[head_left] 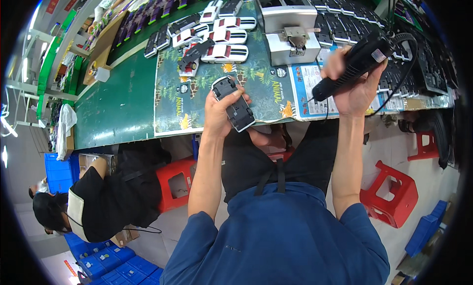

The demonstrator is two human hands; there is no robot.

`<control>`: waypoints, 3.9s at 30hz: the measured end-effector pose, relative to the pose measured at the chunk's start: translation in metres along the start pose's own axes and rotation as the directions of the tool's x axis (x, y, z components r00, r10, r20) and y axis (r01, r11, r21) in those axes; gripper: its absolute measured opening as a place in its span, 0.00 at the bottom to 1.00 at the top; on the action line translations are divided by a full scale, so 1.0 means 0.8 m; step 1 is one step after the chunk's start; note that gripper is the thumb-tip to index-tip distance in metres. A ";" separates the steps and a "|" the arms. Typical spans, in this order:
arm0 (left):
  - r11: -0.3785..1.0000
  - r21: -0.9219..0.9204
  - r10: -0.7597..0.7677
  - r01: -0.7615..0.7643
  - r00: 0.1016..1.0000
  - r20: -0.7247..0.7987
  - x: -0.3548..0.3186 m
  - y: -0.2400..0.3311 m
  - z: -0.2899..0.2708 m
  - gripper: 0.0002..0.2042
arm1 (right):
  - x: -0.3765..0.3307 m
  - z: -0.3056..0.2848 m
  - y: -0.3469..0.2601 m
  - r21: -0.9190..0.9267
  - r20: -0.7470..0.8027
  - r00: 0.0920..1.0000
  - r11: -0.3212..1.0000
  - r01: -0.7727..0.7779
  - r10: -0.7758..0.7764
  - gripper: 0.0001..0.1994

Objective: Assembling toy car components using an electric screwdriver on a factory assembly line.

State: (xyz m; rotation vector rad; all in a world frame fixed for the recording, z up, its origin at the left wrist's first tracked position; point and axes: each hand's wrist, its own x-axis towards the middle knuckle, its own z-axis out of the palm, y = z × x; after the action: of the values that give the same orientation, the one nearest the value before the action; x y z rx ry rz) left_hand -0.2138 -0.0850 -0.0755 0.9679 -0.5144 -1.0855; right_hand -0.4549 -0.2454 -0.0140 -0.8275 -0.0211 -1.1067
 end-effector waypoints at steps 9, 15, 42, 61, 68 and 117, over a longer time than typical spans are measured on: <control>0.936 -0.310 -0.142 0.166 0.985 0.099 -0.007 -0.021 0.039 0.29 | 0.005 0.070 0.016 0.151 0.233 0.971 0.984 -0.091 0.055 0.40; 0.956 -0.241 -0.139 0.165 0.983 0.123 -0.014 -0.025 0.045 0.30 | 0.010 0.088 0.032 0.094 0.123 0.991 0.995 0.034 -0.045 0.42; 0.987 -0.153 0.052 -0.039 0.995 0.086 -0.018 -0.033 0.063 0.29 | -0.016 0.146 0.108 -0.518 0.008 0.941 0.804 0.292 -0.337 0.37; 0.999 -0.003 0.053 -0.053 0.995 0.085 -0.019 -0.029 0.066 0.27 | -0.015 0.128 0.103 -0.382 -0.043 0.904 0.843 0.378 -0.425 0.23; 0.995 -0.083 -0.043 0.053 0.992 0.120 -0.015 -0.038 0.055 0.26 | -0.004 0.122 0.082 -0.267 -0.152 0.913 0.905 0.330 -0.378 0.25; 0.927 -0.371 -0.101 0.059 0.990 -0.096 -0.003 -0.037 0.051 0.23 | -0.062 0.107 0.050 -0.605 0.120 0.990 0.784 0.137 -0.080 0.13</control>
State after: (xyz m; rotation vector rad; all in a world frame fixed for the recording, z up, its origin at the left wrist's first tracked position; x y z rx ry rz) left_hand -0.2607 -0.1033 -0.0799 0.7182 -0.1675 -1.1432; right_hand -0.4149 -0.1480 0.0029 -1.4795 0.2346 -1.1999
